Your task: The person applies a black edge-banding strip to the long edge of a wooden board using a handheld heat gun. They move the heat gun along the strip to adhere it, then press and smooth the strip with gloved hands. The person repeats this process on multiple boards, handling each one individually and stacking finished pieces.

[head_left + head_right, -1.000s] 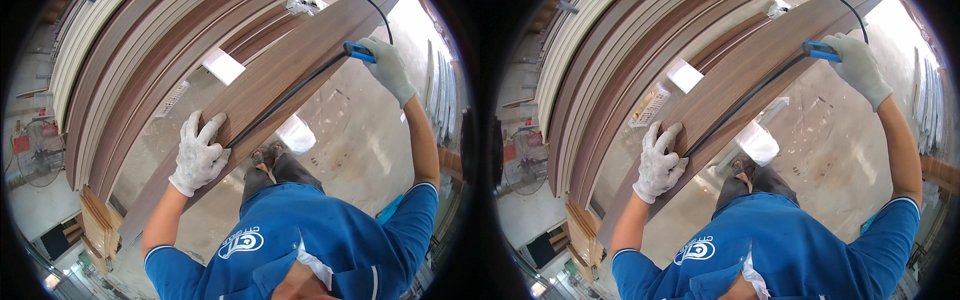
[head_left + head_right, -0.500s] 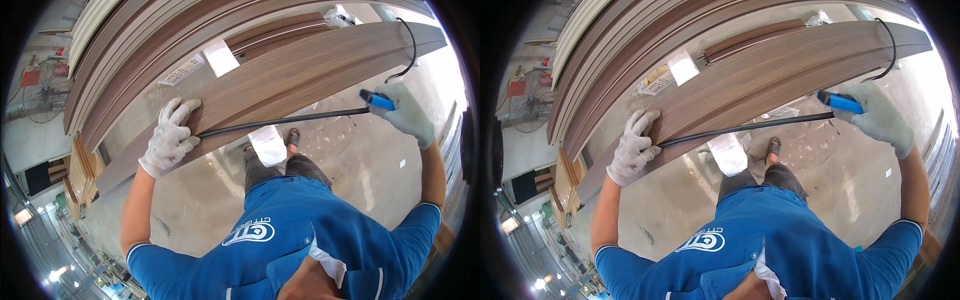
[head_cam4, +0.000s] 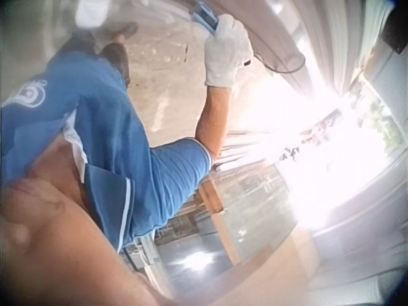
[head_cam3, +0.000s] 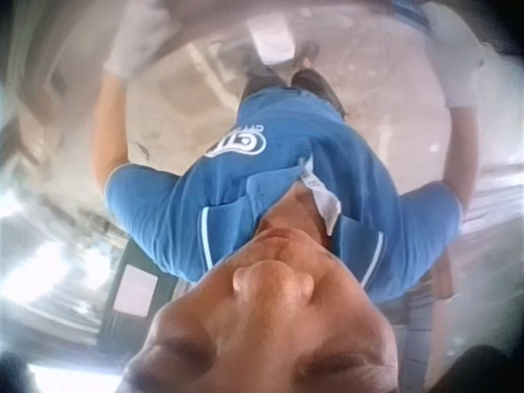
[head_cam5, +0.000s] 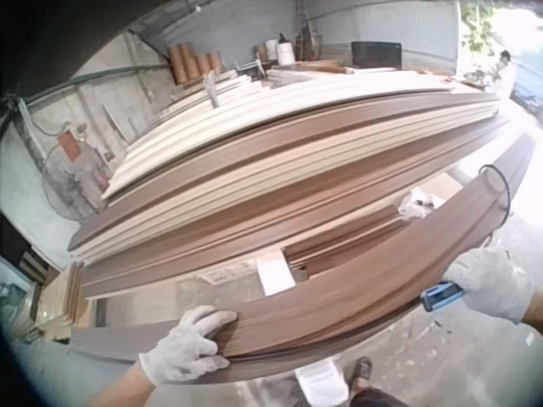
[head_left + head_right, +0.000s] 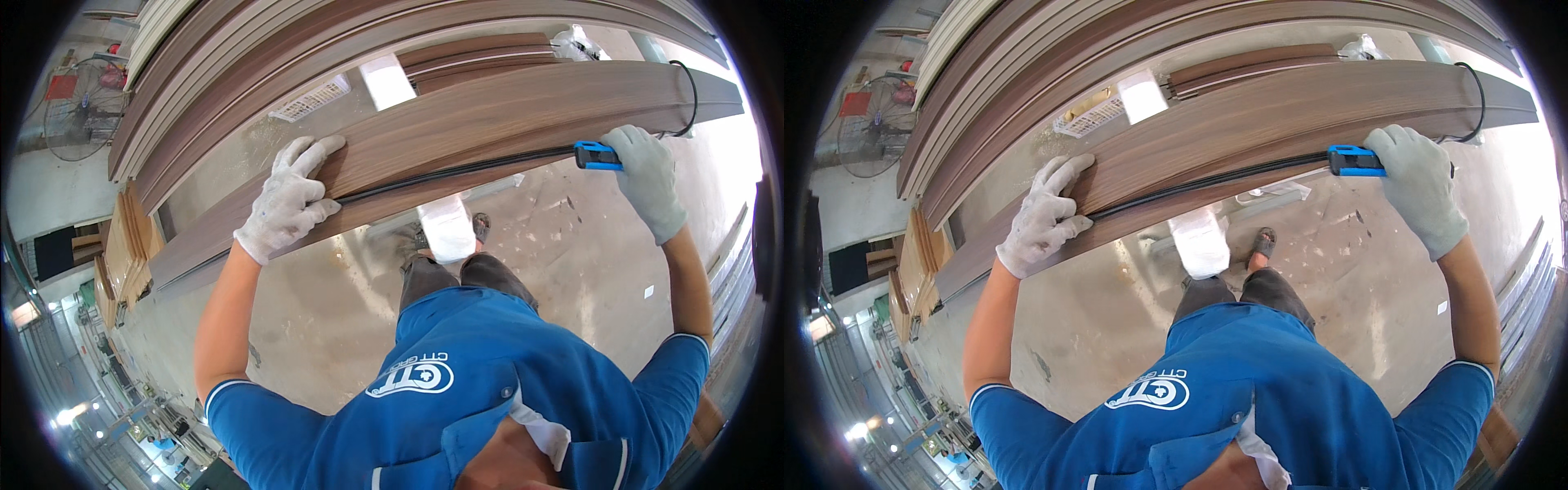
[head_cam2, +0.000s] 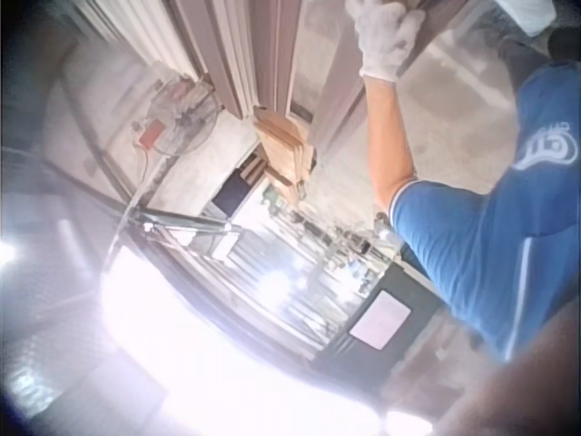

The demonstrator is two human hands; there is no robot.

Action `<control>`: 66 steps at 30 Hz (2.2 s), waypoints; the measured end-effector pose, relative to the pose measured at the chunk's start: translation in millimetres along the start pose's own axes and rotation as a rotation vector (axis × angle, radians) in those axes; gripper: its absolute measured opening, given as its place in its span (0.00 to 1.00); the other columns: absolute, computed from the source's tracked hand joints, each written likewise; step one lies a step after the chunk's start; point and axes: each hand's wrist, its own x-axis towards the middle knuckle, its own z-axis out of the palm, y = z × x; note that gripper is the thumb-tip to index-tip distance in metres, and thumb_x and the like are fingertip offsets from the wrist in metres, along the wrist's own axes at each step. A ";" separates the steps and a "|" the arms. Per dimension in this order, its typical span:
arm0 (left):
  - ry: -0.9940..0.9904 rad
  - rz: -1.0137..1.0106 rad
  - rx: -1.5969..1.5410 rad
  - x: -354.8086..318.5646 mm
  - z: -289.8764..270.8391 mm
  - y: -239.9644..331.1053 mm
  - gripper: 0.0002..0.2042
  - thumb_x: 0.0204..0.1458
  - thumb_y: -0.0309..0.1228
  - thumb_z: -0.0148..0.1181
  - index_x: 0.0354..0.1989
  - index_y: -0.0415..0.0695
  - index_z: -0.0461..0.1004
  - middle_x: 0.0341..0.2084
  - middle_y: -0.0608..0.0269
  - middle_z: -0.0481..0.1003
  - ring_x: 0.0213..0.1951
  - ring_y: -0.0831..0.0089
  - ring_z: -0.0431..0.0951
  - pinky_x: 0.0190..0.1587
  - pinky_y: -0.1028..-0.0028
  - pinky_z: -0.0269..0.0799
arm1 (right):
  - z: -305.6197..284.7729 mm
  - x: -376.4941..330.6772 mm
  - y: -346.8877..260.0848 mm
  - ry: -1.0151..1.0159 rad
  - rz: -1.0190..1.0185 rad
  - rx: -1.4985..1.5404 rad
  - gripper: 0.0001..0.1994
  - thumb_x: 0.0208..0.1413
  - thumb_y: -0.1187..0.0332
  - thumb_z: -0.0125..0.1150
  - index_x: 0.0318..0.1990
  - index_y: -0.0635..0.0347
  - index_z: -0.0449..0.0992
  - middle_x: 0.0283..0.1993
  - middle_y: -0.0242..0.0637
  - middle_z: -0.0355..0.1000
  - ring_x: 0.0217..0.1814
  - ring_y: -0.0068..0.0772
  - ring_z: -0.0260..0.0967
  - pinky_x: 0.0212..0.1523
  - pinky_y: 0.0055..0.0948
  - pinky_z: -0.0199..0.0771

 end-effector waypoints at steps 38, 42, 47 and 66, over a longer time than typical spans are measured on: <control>0.072 0.465 0.124 102.7 39.4 30.9 0.16 0.35 0.30 0.75 0.16 0.39 0.68 0.64 0.43 0.68 0.63 0.29 0.62 0.57 0.37 0.63 | 58.8 9.8 -0.8 0.314 0.221 0.176 0.22 0.38 0.80 0.69 0.45 0.54 0.78 0.39 0.38 0.76 0.41 0.45 0.77 0.41 0.39 0.79; 0.037 0.480 0.103 115.8 40.3 35.9 0.16 0.35 0.31 0.75 0.16 0.39 0.69 0.64 0.42 0.68 0.64 0.28 0.61 0.57 0.37 0.63 | 43.5 11.5 7.6 0.184 0.157 0.123 0.18 0.40 0.77 0.71 0.42 0.53 0.77 0.37 0.37 0.74 0.40 0.43 0.76 0.41 0.38 0.78; 0.022 0.478 0.136 118.0 39.2 37.4 0.17 0.36 0.31 0.74 0.16 0.39 0.68 0.65 0.42 0.68 0.65 0.27 0.61 0.57 0.37 0.63 | 27.2 8.0 20.1 0.046 0.110 0.123 0.16 0.41 0.73 0.73 0.40 0.53 0.76 0.35 0.34 0.73 0.39 0.40 0.75 0.39 0.37 0.76; 0.082 0.516 0.180 159.1 53.0 75.5 0.14 0.43 0.32 0.72 0.18 0.37 0.72 0.65 0.39 0.67 0.61 0.28 0.64 0.59 0.37 0.63 | 39.7 7.5 17.0 0.149 0.140 0.204 0.16 0.45 0.74 0.72 0.40 0.51 0.73 0.34 0.34 0.69 0.38 0.40 0.73 0.36 0.38 0.74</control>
